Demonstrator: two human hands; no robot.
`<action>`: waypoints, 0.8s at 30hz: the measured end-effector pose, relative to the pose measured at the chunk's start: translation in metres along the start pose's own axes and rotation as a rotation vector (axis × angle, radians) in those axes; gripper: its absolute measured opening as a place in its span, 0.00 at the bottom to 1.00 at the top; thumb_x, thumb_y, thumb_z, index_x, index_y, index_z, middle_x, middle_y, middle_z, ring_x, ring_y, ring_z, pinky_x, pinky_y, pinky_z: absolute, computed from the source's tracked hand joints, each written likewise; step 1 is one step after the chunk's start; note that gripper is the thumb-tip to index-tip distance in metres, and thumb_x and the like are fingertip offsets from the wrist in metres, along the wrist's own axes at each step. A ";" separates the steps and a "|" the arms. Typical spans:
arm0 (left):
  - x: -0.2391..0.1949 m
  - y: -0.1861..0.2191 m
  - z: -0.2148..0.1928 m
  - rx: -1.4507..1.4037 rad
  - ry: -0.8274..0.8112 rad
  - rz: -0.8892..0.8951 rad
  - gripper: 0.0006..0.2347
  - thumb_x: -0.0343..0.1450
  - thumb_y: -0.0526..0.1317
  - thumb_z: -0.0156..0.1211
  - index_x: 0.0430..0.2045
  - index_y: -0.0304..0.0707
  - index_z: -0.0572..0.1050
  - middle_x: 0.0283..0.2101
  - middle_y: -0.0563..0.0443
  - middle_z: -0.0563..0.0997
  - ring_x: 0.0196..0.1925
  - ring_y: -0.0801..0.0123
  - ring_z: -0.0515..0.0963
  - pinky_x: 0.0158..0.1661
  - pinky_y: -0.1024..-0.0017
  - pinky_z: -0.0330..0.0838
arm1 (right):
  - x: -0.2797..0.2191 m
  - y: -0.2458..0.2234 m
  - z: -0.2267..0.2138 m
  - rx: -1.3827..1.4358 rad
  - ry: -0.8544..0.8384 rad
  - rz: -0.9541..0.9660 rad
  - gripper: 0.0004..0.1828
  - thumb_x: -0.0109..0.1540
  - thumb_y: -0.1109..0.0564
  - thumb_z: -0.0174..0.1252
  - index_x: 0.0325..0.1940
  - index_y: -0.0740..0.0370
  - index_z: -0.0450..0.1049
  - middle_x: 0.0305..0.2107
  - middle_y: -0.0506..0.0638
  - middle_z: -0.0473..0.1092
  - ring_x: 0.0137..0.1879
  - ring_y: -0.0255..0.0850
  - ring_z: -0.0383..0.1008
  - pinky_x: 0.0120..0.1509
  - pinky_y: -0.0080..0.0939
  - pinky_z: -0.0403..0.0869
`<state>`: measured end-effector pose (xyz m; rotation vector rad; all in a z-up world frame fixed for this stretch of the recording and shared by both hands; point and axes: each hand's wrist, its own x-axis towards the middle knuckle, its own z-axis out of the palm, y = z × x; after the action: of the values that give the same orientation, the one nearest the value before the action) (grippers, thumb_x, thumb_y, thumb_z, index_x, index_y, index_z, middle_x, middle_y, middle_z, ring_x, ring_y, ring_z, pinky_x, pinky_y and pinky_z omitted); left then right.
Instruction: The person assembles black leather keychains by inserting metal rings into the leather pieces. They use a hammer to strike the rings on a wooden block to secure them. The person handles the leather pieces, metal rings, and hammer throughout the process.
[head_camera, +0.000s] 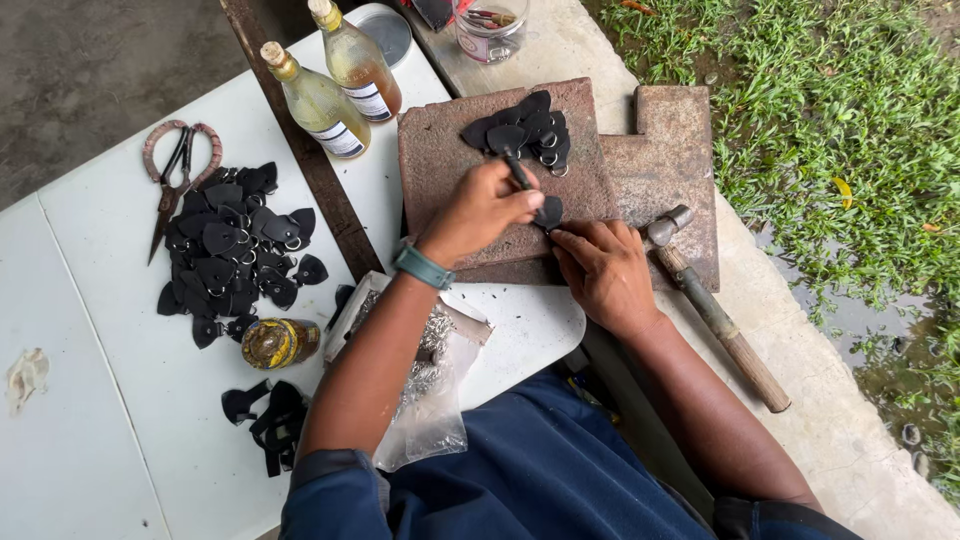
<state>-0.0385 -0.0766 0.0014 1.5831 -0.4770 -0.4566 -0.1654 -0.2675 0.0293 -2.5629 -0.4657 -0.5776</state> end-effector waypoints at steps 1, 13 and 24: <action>0.005 -0.002 0.008 -0.105 -0.037 0.036 0.07 0.73 0.35 0.65 0.38 0.31 0.75 0.33 0.52 0.83 0.34 0.74 0.84 0.38 0.74 0.82 | 0.000 0.000 0.000 0.004 0.001 -0.002 0.12 0.63 0.57 0.65 0.51 0.57 0.81 0.47 0.46 0.75 0.50 0.46 0.71 0.52 0.47 0.68; 0.017 -0.017 0.007 -0.015 -0.056 -0.071 0.06 0.73 0.35 0.61 0.37 0.32 0.71 0.37 0.51 0.81 0.38 0.77 0.84 0.39 0.74 0.84 | -0.023 0.015 -0.064 -0.022 -0.040 0.188 0.16 0.64 0.53 0.67 0.55 0.59 0.77 0.49 0.55 0.74 0.53 0.52 0.78 0.58 0.48 0.77; 0.014 -0.007 0.010 0.389 -0.018 0.061 0.08 0.74 0.40 0.63 0.36 0.35 0.74 0.37 0.47 0.83 0.39 0.64 0.86 0.40 0.66 0.80 | -0.072 0.063 -0.085 -0.195 -0.404 0.591 0.29 0.59 0.53 0.67 0.64 0.55 0.72 0.47 0.58 0.73 0.49 0.57 0.77 0.52 0.53 0.75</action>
<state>-0.0326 -0.0923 -0.0066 1.9318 -0.6556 -0.3445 -0.2271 -0.3791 0.0406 -2.8139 0.2445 0.1135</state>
